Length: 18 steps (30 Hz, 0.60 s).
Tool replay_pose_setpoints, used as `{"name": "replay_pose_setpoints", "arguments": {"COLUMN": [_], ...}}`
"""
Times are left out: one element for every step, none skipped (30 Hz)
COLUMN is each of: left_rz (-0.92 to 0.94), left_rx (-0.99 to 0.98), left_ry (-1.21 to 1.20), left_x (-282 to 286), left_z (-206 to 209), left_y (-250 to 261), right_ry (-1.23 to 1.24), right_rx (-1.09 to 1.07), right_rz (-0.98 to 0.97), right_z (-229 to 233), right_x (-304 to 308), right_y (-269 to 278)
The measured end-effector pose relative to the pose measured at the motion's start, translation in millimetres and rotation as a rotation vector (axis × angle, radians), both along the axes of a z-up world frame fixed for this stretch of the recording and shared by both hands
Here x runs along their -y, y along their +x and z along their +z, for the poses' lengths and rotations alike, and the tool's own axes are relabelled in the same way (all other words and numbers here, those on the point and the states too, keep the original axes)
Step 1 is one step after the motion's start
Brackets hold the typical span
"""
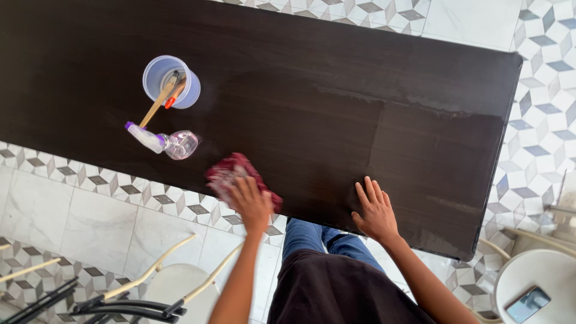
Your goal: The person sprays liquid from a bottle onto a dark tabletop and wipes the surface with a cloth, covering different sections of the table.
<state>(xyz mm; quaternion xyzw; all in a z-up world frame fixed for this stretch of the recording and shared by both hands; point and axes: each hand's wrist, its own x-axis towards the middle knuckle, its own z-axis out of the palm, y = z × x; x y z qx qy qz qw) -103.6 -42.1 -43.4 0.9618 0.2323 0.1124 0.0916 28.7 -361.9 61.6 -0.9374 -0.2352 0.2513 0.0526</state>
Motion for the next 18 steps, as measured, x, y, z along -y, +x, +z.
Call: {"name": "replay_pose_setpoints", "arguments": {"left_rz": [-0.015, -0.029, -0.11, -0.191, -0.244, -0.298, -0.321, -0.343, -0.363, -0.386, -0.405, -0.423, -0.403, -0.382, -0.365, -0.357, -0.347, -0.337], "left_rx": [-0.127, -0.255, -0.194, -0.131, -0.163, -0.195, -0.219, -0.244, -0.266, -0.238, -0.217, -0.197, -0.162, -0.127, -0.09, -0.127, -0.172, -0.216], "left_ry": [-0.077, -0.153, -0.125, -0.098, -0.142, -0.185, -0.245, -0.304, -0.364, -0.454, -0.547, -0.639, -0.636, -0.633, -0.631, -0.579, -0.528, -0.478], "left_x": [21.5, 44.7, 67.1, 86.2, 100.8, 110.6, 116.4, 120.4, 118.5, 109.0, 96.7, 84.2, 67.3, 47.9, 27.9, 4.9, -19.0, -39.8], "left_z": [6.6, 14.1, 22.0, 31.3, 39.6, 47.5, 54.7, 61.4, 64.9, 65.0, 64.7, 65.2, 65.8, 68.0, 70.2, 71.7, 73.7, 76.2], "left_y": [3.4, 7.4, 11.2, 11.6, 16.4, 20.9, 23.5, 23.8, 26.5, 31.6, 32.9, 31.9, 34.0, 35.5, 39.9, 48.5, 55.5, 61.5], "right_ry": [0.017, 0.034, 0.024, 0.014, 0.005, 0.017, 0.028, 0.039, 0.109, 0.179, 0.249, 0.289, 0.337, 0.385, 0.422, 0.458, 0.49, 0.444], "right_rx": [0.005, 0.01, 0.017, 0.025, 0.037, 0.041, 0.044, 0.047, 0.047, 0.049, 0.044, 0.067, 0.101, 0.135, 0.148, 0.161, 0.167, 0.17], "right_rz": [-0.007, -0.014, -0.017, -0.019, -0.024, -0.041, -0.061, -0.081, -0.156, -0.23, -0.304, -0.289, -0.272, -0.256, -0.194, -0.133, -0.073, -0.054], "right_z": [0.2, -0.1, -1.0, -2.3, -3.7, -4.2, -4.1, -4.2, -5.1, -5.8, -4.6, -1.3, 1.1, 4.0, 6.4, 8.0, 9.6, 9.5], "right_x": [1.7, 2.5, 2.1, 0.4, -2.0, -3.8, -5.5, -8.9, -14.7, -22.5, -30.3, -38.7, -52.6, -67.9, -84.0, -100.9, -115.9, -131.4], "right_y": [-0.9, -2.7, -4.3, -6.0, -5.0, -4.1, -5.0, -6.3, -5.7, -5.7, -10.8, -18.0, -21.6, -25.3, -27.4, -30.4, -38.6, -46.0]}}
